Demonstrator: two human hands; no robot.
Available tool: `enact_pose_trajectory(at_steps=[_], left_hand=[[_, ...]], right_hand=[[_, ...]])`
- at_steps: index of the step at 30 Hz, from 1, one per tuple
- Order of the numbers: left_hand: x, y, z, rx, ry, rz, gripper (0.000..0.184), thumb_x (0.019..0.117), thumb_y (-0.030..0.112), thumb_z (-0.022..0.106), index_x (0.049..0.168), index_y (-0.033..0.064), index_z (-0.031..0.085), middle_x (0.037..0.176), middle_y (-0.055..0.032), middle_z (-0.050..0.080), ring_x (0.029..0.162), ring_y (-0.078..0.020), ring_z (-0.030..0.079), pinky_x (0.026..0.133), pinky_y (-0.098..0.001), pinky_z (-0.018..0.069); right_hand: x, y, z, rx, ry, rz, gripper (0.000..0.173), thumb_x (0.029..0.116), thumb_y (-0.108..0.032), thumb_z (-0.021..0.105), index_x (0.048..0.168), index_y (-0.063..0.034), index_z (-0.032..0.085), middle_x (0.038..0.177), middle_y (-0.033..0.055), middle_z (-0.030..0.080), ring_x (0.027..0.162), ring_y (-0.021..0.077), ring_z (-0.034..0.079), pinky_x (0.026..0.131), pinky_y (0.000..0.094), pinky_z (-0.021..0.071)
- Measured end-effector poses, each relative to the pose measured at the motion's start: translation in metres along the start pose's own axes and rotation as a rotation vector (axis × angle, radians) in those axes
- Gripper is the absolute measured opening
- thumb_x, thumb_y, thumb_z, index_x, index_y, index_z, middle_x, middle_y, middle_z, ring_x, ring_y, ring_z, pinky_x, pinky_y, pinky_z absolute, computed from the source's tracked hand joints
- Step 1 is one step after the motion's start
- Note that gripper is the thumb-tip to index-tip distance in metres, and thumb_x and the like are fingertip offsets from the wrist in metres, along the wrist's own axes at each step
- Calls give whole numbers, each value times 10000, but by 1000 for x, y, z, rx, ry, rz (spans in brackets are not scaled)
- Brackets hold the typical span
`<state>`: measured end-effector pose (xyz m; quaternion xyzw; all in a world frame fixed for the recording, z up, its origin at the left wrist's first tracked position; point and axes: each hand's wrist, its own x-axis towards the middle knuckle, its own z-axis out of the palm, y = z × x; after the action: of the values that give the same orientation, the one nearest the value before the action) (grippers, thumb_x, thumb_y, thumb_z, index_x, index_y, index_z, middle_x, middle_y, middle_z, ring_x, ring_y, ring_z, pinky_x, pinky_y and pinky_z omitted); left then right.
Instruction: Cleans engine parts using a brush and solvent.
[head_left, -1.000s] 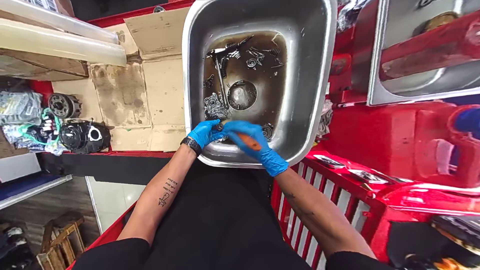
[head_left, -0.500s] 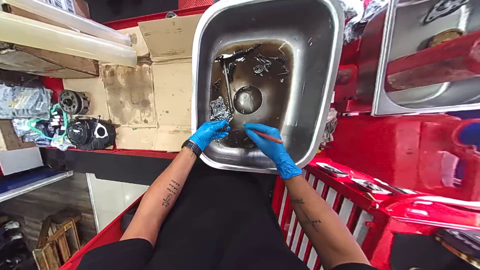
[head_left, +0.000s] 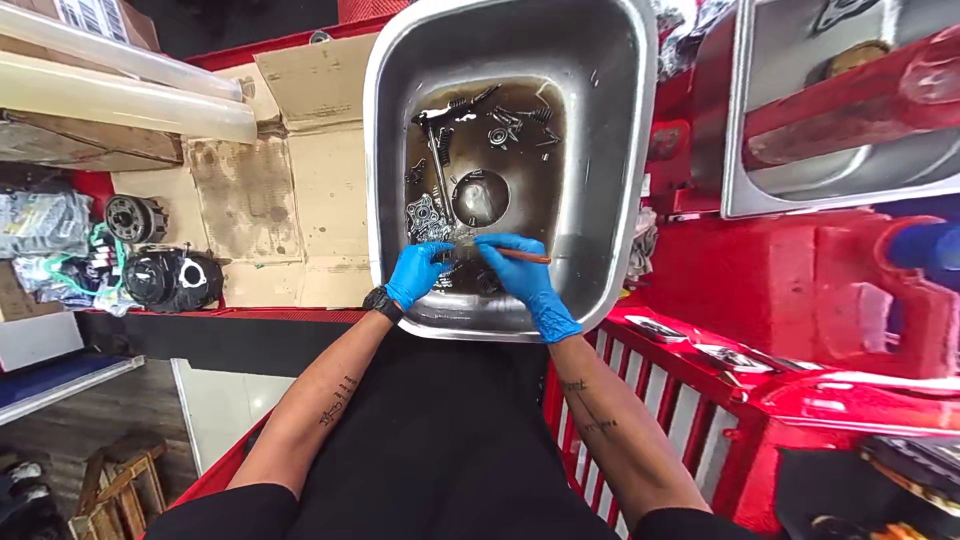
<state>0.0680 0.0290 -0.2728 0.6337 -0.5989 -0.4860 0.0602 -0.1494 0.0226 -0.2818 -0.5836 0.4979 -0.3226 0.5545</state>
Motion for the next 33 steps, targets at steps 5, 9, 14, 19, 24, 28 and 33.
enact_pose_trajectory(at_steps=[5,9,14,19,24,28,33], left_hand=[[-4,4,2,9,11,20,310,946,120,700,1250,64,721,1180,-143,733,1115,-270,696,1035,-478,520],[-4,-6,1,-81,4,-36,320,952,147,706,1262,65,714,1177,-150,730,1099,-249,700,1026,-444,530],[-6,-14,0,-154,7,-26,339,939,163,716,1265,67,714,1119,-139,740,985,-209,714,955,-410,561],[-6,-21,-4,-254,71,-24,334,916,161,748,1221,25,722,1097,-145,743,992,-203,712,961,-408,560],[-3,-27,-12,-734,31,-80,325,956,64,681,1265,-28,649,1153,-142,721,970,-189,725,909,-355,601],[5,-20,-14,-1054,-22,-281,283,1075,96,495,1276,-70,606,1137,-156,711,985,-203,721,917,-341,590],[13,-21,-2,-1153,-113,-581,307,1087,238,480,1203,-14,611,979,-104,705,831,-164,692,774,-300,578]], right_hand=[[-3,-19,14,104,-51,-21,163,971,-131,667,1045,-32,774,1052,56,771,974,105,730,908,324,606],[4,-20,6,89,-41,-6,160,974,-126,656,1044,-35,768,1039,57,770,931,111,733,872,329,617],[10,-7,5,-4,16,12,178,987,-140,647,1073,-40,767,1038,58,766,929,106,724,878,337,602],[6,-12,17,-53,-24,-36,171,976,-135,662,1057,-34,773,1045,71,767,961,106,725,912,317,593],[-10,44,41,-519,-409,25,307,1021,-231,560,1187,-33,725,1300,149,688,1240,286,646,1084,482,499],[-33,34,47,-506,-600,-35,304,1020,-179,539,1218,-31,716,1346,165,664,1324,314,590,1132,473,456],[-29,-18,38,-290,-385,-371,231,1023,-119,565,1111,-23,756,1267,159,710,1286,283,627,1130,402,480]])
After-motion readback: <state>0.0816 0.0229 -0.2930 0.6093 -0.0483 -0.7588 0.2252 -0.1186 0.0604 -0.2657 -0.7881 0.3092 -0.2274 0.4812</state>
